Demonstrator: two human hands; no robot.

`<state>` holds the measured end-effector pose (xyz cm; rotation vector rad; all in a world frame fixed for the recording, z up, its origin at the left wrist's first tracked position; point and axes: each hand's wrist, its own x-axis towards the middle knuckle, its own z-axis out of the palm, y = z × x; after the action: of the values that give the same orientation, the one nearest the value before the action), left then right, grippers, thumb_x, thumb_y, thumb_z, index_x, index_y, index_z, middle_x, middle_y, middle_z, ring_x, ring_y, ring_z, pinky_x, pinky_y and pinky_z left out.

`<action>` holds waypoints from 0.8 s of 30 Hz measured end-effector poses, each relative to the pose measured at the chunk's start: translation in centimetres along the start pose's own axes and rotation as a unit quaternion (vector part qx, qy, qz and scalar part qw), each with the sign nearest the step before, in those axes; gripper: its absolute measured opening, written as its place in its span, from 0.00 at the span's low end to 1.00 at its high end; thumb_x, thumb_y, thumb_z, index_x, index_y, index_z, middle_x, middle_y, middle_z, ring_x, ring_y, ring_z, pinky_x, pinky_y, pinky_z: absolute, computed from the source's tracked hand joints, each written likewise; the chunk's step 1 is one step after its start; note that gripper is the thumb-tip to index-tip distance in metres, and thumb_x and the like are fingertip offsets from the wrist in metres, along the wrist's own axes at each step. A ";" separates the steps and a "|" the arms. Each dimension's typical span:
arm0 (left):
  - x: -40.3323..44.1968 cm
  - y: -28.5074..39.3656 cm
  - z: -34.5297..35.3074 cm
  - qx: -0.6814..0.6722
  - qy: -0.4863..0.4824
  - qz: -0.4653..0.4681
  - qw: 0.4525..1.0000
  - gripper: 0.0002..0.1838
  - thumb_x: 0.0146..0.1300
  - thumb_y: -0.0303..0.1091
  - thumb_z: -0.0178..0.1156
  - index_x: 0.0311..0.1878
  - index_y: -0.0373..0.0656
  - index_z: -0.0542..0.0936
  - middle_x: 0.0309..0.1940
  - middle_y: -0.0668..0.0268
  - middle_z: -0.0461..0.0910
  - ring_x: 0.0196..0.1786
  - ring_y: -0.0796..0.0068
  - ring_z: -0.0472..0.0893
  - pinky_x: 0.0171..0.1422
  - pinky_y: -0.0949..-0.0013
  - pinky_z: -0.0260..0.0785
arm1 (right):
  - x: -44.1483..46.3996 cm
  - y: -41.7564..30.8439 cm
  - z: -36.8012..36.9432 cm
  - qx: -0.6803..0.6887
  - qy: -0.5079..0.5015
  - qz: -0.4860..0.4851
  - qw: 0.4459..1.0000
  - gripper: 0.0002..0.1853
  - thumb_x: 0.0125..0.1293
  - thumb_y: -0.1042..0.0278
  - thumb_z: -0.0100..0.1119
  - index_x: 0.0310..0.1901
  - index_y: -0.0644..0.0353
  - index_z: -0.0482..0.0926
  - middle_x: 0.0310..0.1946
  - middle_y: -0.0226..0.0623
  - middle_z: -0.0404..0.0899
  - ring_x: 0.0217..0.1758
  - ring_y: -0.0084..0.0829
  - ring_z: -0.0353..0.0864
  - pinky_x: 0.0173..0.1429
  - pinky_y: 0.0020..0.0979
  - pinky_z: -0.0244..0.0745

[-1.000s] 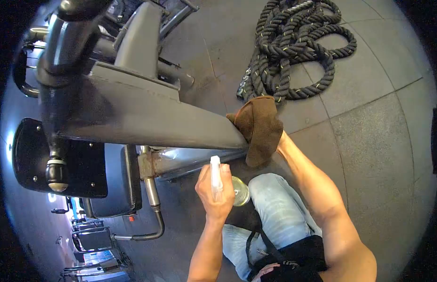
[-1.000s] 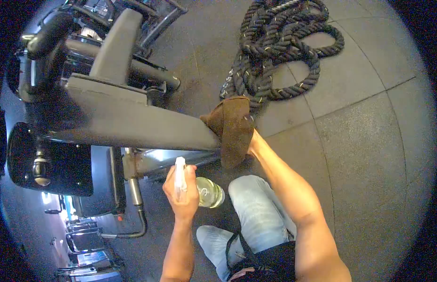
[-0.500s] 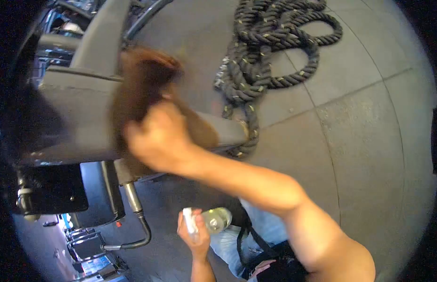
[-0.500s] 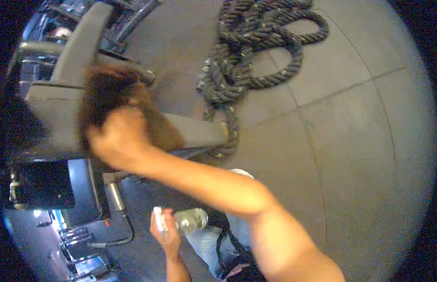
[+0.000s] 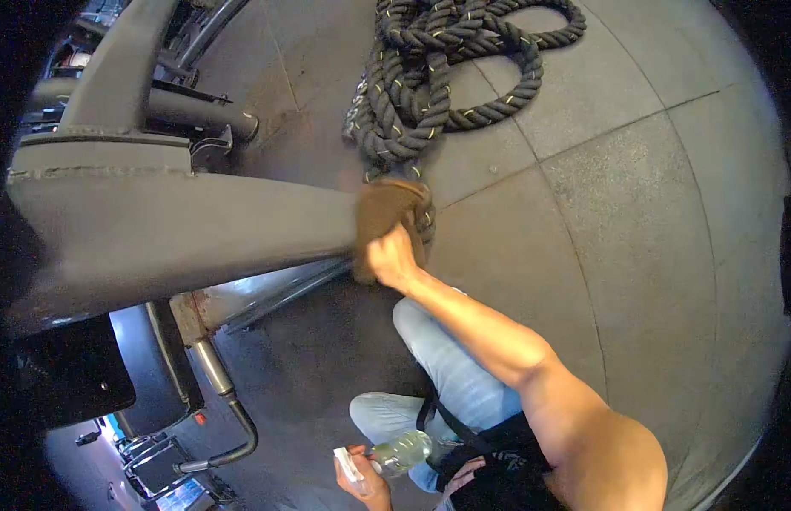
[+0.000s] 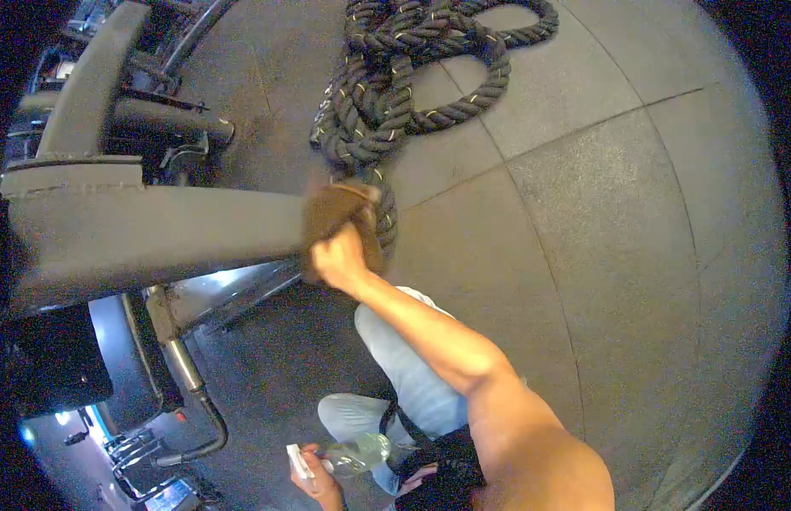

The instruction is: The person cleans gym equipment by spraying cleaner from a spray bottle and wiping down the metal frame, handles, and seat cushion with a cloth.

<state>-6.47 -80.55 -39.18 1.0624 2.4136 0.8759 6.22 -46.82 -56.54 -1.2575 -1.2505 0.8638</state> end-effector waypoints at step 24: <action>-0.3 7.8 1.4 0.030 -0.021 0.007 0.999 0.21 0.73 0.46 0.51 0.44 0.34 0.80 0.26 0.57 0.79 0.22 0.66 0.74 0.28 0.63 0.67 | 9.3 -18.4 -2.3 0.188 0.008 0.125 0.974 0.32 0.74 0.41 0.38 0.49 0.70 0.77 0.44 0.62 0.79 0.54 0.58 0.76 0.61 0.48 0.67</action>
<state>-1.33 -76.12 -35.00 1.1104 2.4149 0.7825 7.19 -41.42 -36.51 -1.1216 -0.8715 1.2074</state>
